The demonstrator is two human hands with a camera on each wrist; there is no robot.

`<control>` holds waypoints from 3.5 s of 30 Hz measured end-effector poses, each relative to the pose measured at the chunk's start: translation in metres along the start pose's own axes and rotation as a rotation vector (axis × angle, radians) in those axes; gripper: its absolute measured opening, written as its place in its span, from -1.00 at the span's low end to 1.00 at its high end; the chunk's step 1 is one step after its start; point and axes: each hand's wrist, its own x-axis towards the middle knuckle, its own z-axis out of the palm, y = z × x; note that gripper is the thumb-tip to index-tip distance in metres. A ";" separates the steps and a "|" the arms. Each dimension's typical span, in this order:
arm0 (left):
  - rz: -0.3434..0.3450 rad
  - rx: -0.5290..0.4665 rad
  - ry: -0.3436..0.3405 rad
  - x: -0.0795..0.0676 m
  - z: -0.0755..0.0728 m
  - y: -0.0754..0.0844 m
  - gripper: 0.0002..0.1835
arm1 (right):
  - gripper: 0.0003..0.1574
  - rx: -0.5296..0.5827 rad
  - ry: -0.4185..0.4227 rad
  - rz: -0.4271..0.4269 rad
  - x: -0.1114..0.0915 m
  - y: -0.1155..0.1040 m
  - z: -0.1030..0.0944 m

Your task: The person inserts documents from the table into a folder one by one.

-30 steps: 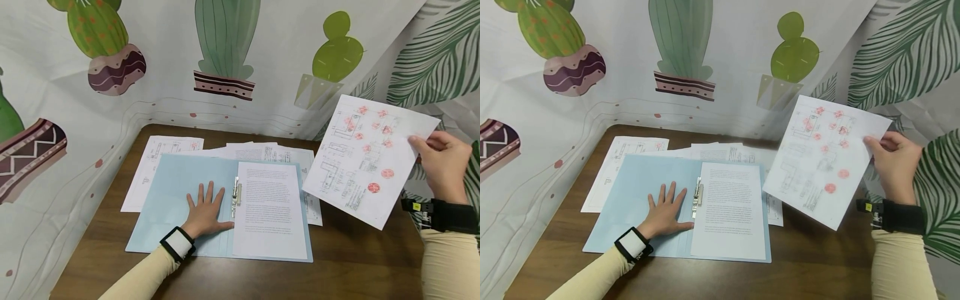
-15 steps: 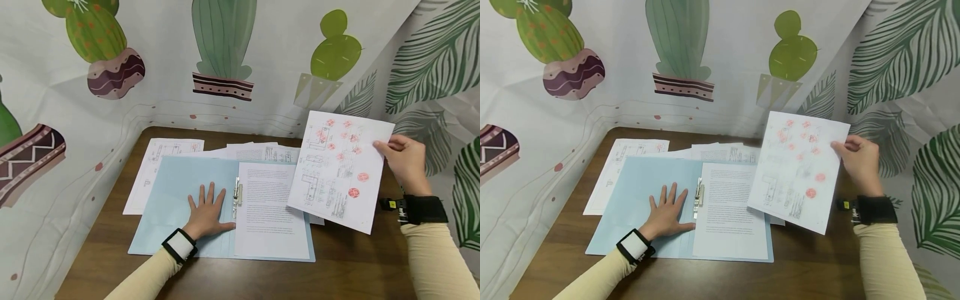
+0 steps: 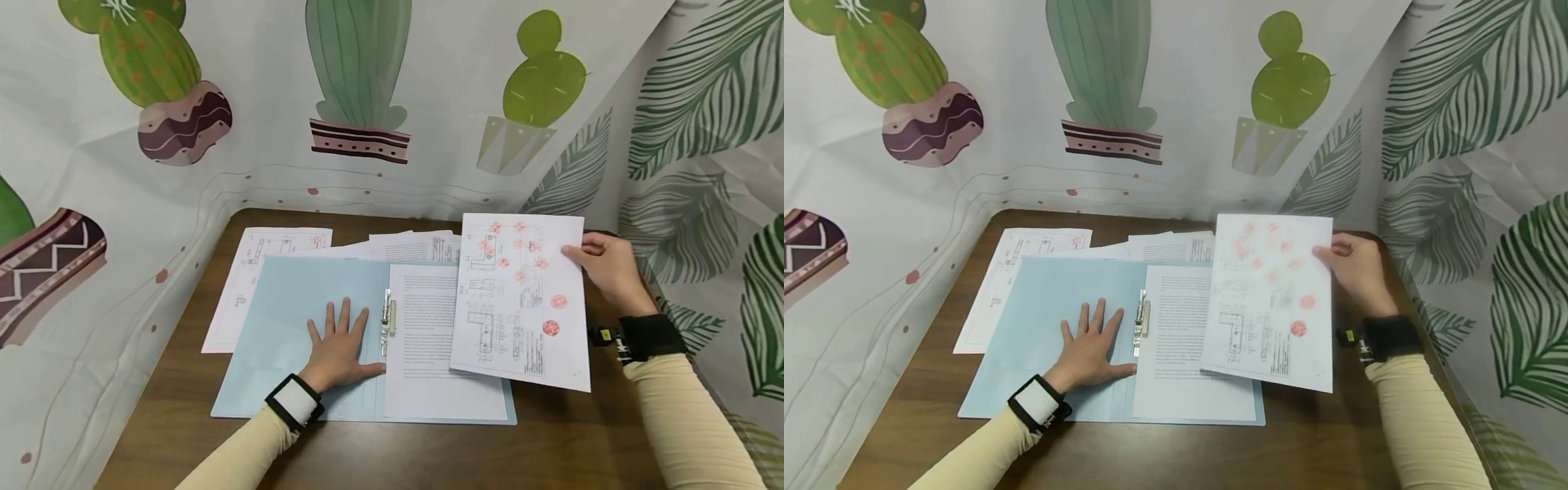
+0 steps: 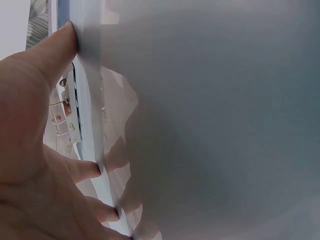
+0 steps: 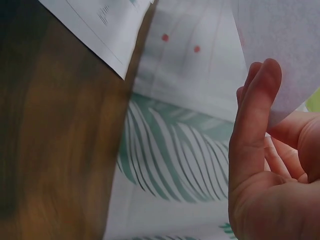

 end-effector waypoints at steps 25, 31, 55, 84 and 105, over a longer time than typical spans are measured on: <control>-0.014 0.007 -0.008 0.001 0.001 0.002 0.28 | -0.56 0.161 -0.209 0.061 -0.013 0.003 0.086; -0.014 0.005 -0.004 0.001 0.000 0.002 0.27 | -0.55 0.185 -0.251 0.081 -0.017 0.004 0.101; -0.010 0.021 0.009 0.002 0.002 0.001 0.26 | -0.60 0.192 -0.323 0.128 -0.026 -0.004 0.134; -0.012 0.020 0.008 0.002 0.001 0.001 0.26 | -0.60 0.165 -0.285 0.107 -0.032 -0.004 0.144; -0.022 0.019 -0.011 0.005 0.002 0.000 0.29 | -0.62 -0.100 -0.196 -0.065 -0.036 -0.012 0.155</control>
